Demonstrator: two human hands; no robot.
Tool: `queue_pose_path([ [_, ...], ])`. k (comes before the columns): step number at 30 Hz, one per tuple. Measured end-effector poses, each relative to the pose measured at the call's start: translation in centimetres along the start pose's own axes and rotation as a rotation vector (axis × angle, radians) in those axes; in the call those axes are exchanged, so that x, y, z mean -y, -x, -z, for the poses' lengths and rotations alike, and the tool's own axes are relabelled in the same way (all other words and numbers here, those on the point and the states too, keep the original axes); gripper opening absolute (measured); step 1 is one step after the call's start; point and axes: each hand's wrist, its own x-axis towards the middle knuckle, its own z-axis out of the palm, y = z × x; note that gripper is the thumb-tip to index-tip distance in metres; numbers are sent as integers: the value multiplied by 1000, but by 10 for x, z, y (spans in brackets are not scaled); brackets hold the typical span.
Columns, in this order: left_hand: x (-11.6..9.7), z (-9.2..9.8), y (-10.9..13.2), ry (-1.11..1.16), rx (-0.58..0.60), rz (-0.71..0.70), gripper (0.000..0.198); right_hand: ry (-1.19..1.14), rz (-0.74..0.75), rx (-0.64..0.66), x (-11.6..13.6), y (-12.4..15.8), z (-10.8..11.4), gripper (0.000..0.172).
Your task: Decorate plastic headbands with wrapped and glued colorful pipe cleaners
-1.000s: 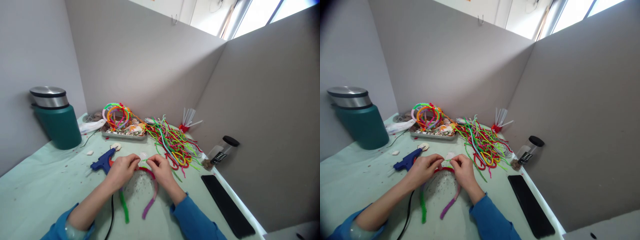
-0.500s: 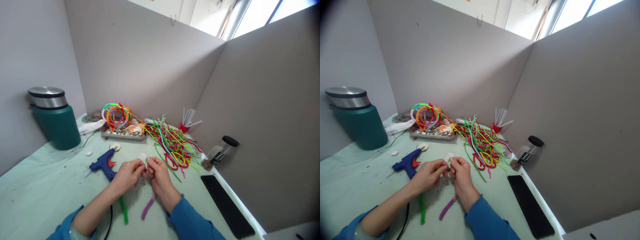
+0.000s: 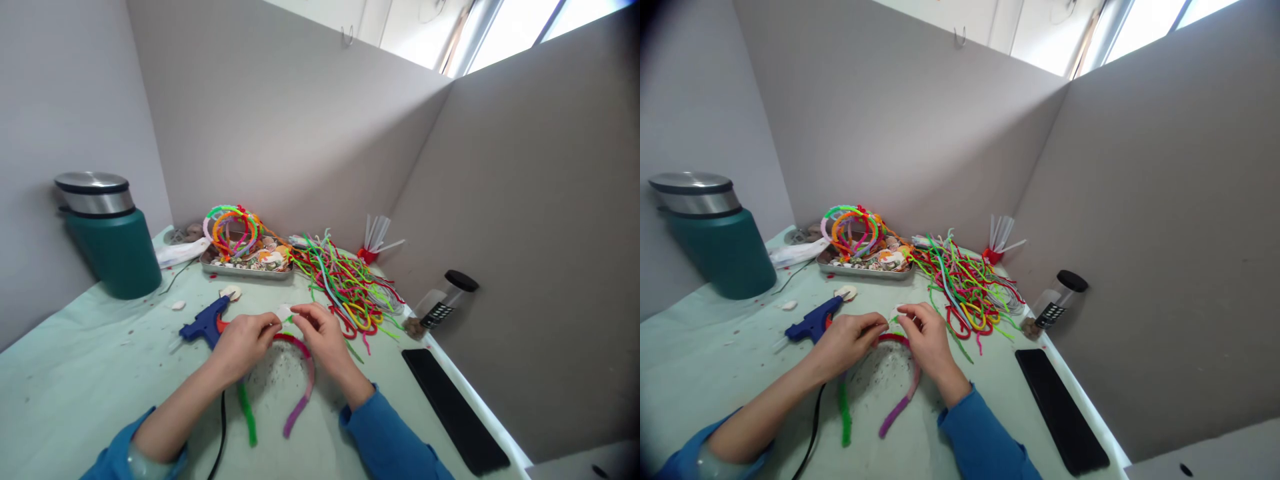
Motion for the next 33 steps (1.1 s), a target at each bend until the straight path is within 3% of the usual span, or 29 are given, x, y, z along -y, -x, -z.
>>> queue_pose_path([
  [5,-1,0,1,-141,-20,-17,24,281,144,82,-3,4,-1,9],
  [14,0,1,0,-166,-62,-14,26,368,103,145,-6,3,1,7],
  [21,4,1,0,-119,-70,17,27,232,17,121,-2,2,-1,11],
  [27,4,2,-2,24,-29,52,23,-97,-212,4,-3,1,-8,11],
  [33,-11,-6,4,206,28,25,25,-416,-334,-128,1,7,-21,17],
])
